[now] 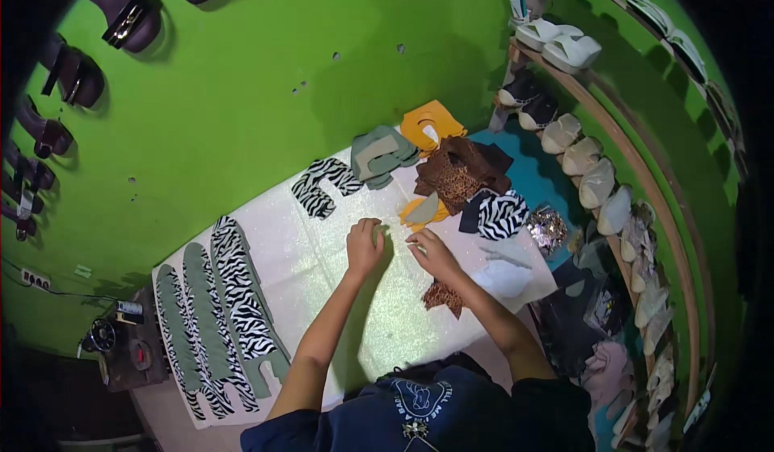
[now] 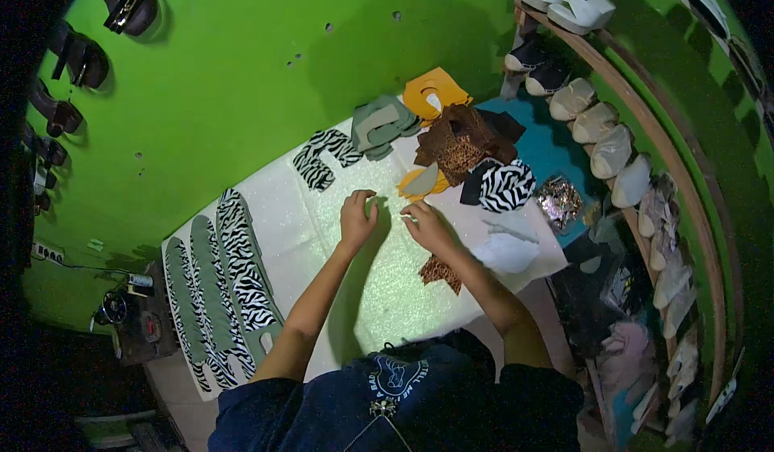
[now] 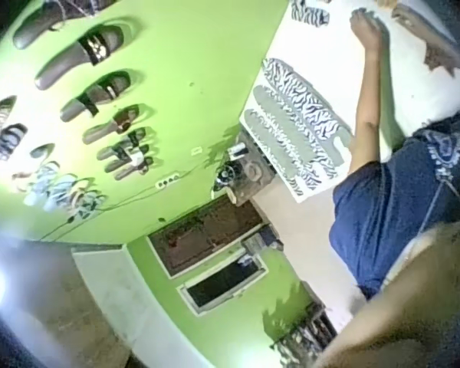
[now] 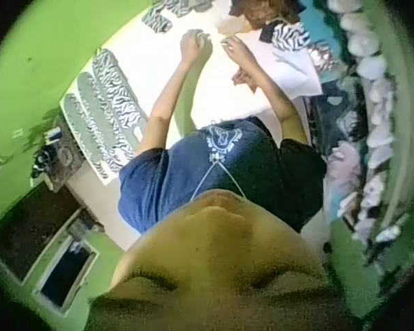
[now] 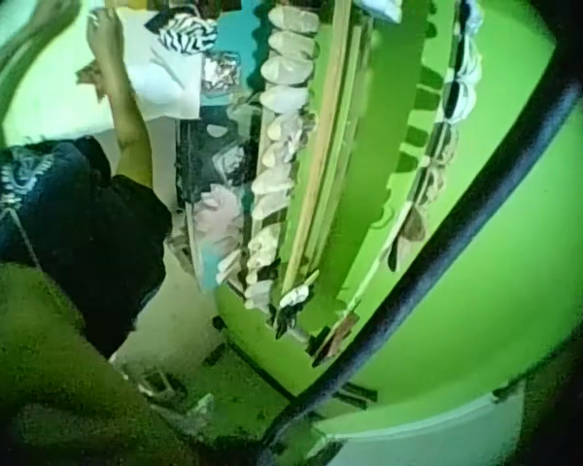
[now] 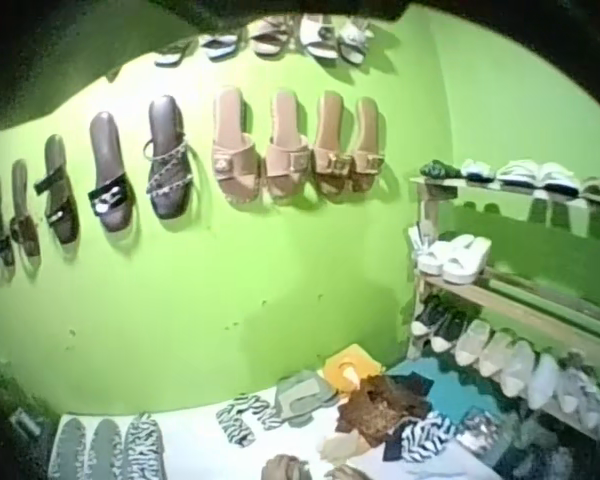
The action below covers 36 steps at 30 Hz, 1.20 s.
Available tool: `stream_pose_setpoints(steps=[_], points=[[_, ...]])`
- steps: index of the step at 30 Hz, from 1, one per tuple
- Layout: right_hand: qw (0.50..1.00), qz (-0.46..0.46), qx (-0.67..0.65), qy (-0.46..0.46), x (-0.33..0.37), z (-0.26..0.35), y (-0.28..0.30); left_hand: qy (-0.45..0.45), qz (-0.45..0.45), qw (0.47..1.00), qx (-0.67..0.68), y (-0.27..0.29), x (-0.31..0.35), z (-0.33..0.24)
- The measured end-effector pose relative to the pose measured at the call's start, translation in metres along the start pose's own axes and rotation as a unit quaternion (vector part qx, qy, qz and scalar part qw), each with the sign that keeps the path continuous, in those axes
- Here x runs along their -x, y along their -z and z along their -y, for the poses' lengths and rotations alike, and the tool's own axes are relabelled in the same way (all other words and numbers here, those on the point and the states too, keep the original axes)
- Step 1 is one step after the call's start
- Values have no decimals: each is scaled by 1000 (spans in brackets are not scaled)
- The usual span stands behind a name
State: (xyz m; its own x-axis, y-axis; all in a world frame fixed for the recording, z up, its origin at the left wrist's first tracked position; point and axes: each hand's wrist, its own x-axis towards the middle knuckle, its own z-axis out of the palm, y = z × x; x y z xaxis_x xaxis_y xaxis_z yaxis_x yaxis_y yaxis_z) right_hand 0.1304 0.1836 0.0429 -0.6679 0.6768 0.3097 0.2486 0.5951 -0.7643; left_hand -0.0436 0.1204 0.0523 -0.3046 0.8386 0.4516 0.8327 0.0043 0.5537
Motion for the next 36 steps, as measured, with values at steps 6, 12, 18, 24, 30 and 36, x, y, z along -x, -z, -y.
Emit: stream_pose_setpoints(steps=[6,12,18,24,30,36], points=[[1000,30,4,5,-20,-9,12,74,-51,993,-82,-34,-37,30],[998,24,-57,-6,-32,-25,14,141,-57,968,-199,-51,-86,53],[997,18,-72,-9,-30,-36,14,190,-49,959,-207,-64,-106,63],[992,5,-113,-61,-34,-37,7,156,-92,980,-82,-62,-107,48],[993,-84,-76,-26,-49,-11,-2,185,-157,952,188,-50,-78,-6],[988,-109,-107,29,-45,16,-10,200,-151,938,240,-19,-26,-71]])
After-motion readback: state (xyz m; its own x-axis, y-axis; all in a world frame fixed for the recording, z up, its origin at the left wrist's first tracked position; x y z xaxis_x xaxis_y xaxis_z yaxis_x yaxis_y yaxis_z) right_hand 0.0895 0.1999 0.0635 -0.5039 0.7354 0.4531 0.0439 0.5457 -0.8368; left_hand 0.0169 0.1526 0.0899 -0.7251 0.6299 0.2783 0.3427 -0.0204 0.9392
